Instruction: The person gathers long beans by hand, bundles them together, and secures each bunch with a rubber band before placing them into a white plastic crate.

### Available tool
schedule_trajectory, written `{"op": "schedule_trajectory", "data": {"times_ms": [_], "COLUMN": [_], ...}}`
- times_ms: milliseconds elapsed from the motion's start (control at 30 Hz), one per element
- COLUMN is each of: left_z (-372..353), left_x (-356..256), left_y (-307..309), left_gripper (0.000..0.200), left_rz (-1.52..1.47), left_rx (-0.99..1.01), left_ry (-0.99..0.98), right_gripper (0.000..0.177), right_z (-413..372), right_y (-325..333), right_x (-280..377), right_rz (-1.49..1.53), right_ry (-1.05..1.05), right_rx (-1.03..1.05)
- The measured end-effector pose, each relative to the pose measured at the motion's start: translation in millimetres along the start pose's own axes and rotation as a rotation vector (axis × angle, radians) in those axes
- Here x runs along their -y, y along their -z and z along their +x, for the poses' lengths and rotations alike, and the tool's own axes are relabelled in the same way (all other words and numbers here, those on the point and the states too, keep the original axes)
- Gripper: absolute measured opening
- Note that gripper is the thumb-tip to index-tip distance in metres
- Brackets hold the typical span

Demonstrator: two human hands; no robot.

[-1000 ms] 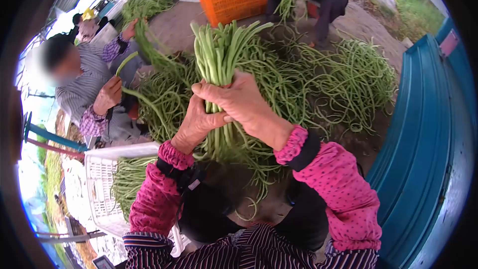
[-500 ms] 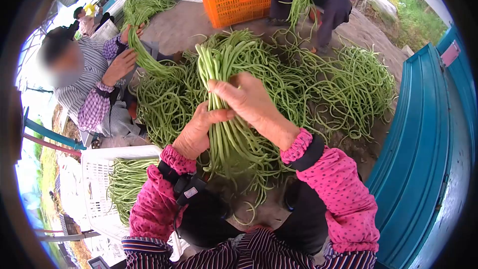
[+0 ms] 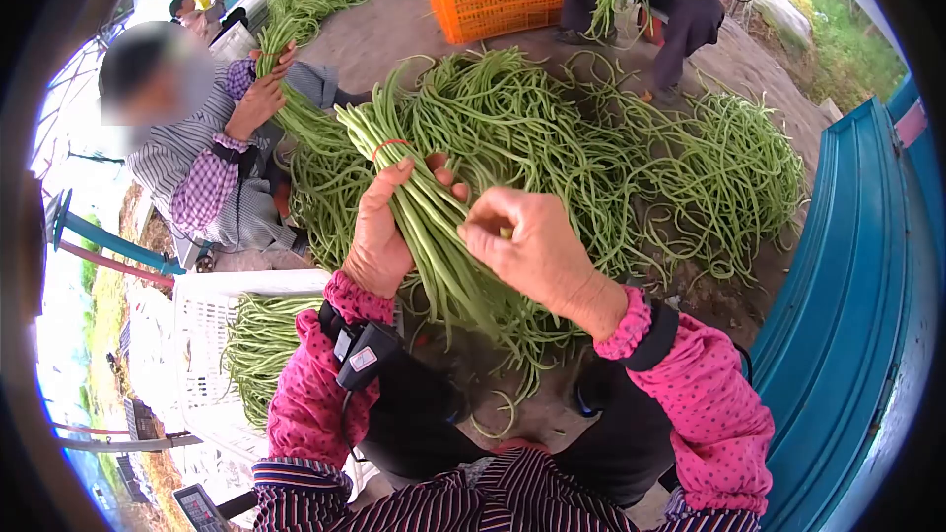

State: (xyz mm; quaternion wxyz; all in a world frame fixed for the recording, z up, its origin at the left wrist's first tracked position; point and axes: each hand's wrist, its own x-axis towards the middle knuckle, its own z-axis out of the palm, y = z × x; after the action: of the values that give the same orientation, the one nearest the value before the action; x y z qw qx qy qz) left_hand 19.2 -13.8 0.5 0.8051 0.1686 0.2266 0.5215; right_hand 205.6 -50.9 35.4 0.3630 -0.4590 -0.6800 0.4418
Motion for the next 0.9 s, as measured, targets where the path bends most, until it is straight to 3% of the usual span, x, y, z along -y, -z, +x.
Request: {"op": "schedule_trajectory", "data": {"times_ms": [267,400,533,900], "left_z": [5.9,5.7,5.1,3.3], "left_x": [-2.6,-3.2,-7.2,-14.3], "left_y": [8.9,7.4,7.8,7.3], "left_gripper": [0.036,0.036,0.037,0.039], "left_rz": [-0.044,-0.027,-0.030,-0.087], "left_rx": [-0.105,-0.124,-0.147,-0.168], "left_ry": [-0.059,-0.051,-0.042,-0.018], "right_gripper": [0.023,0.019,0.014,0.023], "right_z": [-11.8,-6.7,-0.9,11.7], "right_y": [-28.6,-26.0,-12.2,11.4], "right_x": [-18.0,-22.4,-13.0,-4.2], "right_rz": [-0.335,-0.171,-0.041,0.256], "right_ry": [0.217,0.148,-0.086,-0.371], "right_rx": [0.056,0.089,0.152,0.181]}}
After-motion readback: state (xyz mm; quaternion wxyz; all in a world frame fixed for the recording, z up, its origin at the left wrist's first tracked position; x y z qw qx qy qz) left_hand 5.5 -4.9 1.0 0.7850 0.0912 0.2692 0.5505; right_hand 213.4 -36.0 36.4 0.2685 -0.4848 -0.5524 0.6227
